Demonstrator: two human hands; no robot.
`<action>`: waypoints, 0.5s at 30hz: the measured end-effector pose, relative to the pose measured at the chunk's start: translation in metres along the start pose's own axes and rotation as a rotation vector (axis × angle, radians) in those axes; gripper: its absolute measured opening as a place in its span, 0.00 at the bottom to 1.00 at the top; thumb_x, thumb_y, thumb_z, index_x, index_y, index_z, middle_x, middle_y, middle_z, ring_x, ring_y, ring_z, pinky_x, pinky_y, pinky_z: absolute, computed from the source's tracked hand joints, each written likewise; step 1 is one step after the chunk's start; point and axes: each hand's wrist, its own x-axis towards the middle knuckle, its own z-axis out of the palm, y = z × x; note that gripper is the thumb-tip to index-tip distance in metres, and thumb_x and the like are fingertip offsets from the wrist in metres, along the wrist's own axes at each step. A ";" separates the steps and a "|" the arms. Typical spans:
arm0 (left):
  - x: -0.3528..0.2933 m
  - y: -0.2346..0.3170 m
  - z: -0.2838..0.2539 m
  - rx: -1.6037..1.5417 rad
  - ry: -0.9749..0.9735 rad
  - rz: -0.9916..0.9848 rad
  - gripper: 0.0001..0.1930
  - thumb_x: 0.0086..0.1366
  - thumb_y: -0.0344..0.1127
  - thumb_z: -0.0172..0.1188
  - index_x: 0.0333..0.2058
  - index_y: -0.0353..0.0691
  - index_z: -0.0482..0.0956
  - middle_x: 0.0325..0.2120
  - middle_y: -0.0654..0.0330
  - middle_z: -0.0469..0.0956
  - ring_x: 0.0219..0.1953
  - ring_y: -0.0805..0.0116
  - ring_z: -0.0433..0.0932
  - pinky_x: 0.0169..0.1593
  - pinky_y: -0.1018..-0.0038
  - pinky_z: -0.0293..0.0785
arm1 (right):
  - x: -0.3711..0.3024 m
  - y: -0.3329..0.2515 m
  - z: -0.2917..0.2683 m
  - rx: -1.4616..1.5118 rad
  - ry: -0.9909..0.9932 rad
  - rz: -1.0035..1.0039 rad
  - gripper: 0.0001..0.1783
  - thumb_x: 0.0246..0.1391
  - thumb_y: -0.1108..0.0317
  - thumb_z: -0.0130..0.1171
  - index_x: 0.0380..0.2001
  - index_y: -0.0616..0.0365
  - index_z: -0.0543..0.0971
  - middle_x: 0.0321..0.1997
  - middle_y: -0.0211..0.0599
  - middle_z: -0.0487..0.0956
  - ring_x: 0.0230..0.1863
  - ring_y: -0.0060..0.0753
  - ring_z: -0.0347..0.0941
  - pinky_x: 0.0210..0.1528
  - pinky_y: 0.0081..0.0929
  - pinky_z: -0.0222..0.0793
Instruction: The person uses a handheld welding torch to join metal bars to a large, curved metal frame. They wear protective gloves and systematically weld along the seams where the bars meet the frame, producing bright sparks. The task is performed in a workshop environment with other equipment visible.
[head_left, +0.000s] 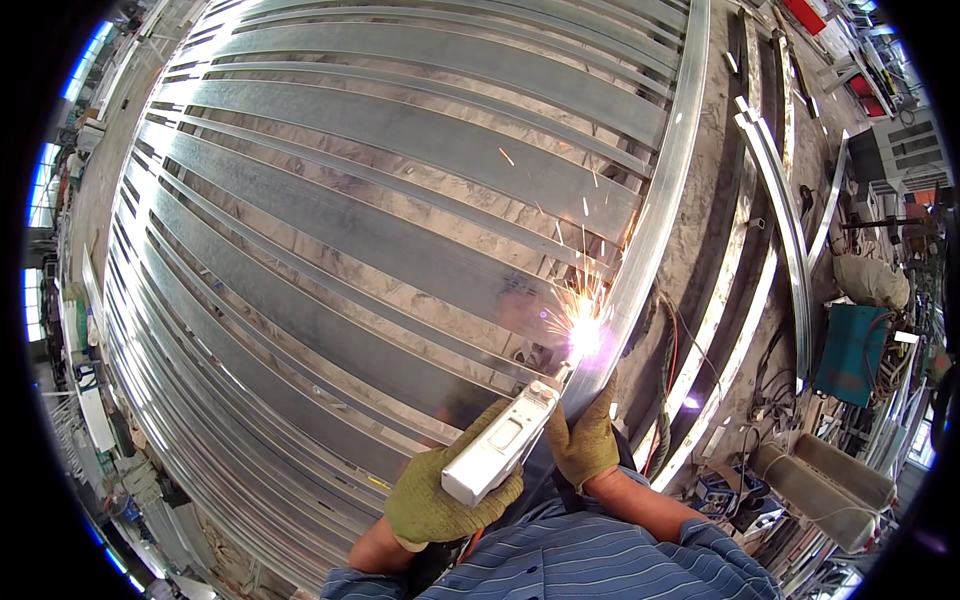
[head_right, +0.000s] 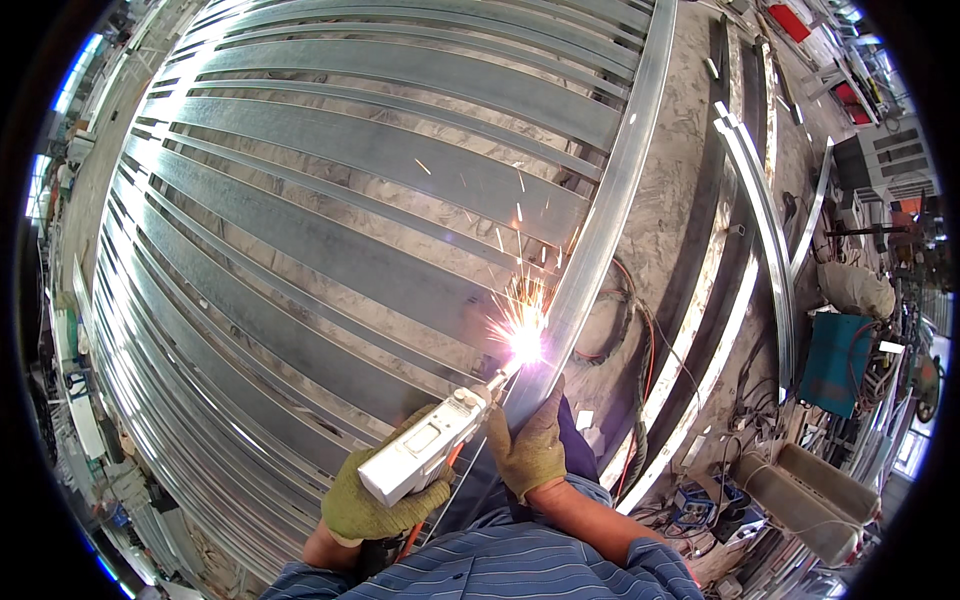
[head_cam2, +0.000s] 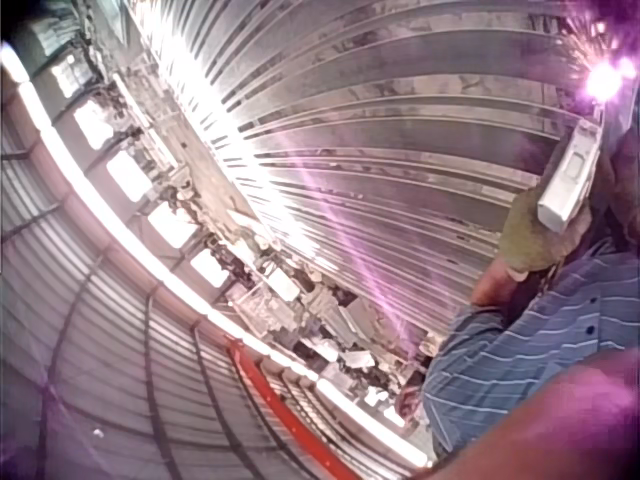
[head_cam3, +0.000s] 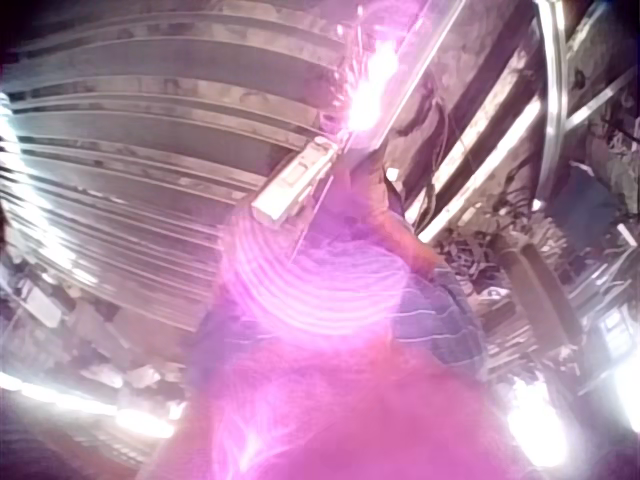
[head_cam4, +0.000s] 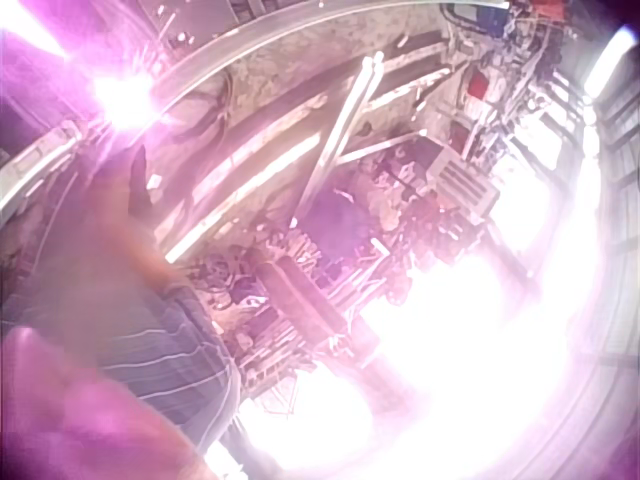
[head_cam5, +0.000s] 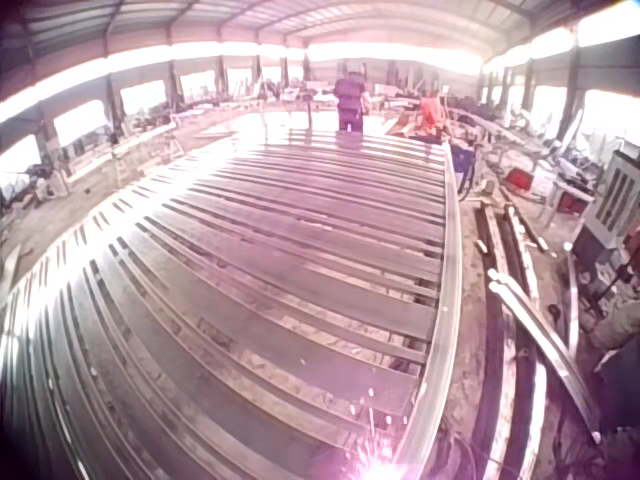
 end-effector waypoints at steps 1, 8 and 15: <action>0.000 0.000 -0.001 0.012 -0.005 0.002 0.35 0.65 0.38 0.78 0.68 0.40 0.77 0.44 0.59 0.91 0.41 0.68 0.90 0.46 0.70 0.85 | 0.000 0.001 0.000 -0.007 0.007 -0.014 0.65 0.66 0.50 0.66 0.78 0.80 0.32 0.66 0.78 0.72 0.63 0.69 0.78 0.65 0.48 0.75; -0.003 0.000 0.000 -0.008 -0.018 -0.034 0.37 0.66 0.39 0.77 0.71 0.43 0.74 0.43 0.58 0.90 0.40 0.65 0.91 0.45 0.69 0.85 | -0.001 -0.013 -0.004 0.070 -0.041 0.129 0.65 0.66 0.50 0.66 0.79 0.79 0.33 0.67 0.77 0.72 0.66 0.68 0.76 0.68 0.47 0.73; -0.005 -0.003 0.002 -0.049 -0.019 -0.020 0.37 0.66 0.39 0.76 0.72 0.43 0.73 0.43 0.57 0.90 0.40 0.64 0.90 0.45 0.70 0.85 | -0.001 -0.010 -0.004 0.003 -0.023 0.061 0.64 0.67 0.51 0.66 0.78 0.82 0.34 0.68 0.75 0.72 0.67 0.68 0.75 0.69 0.45 0.71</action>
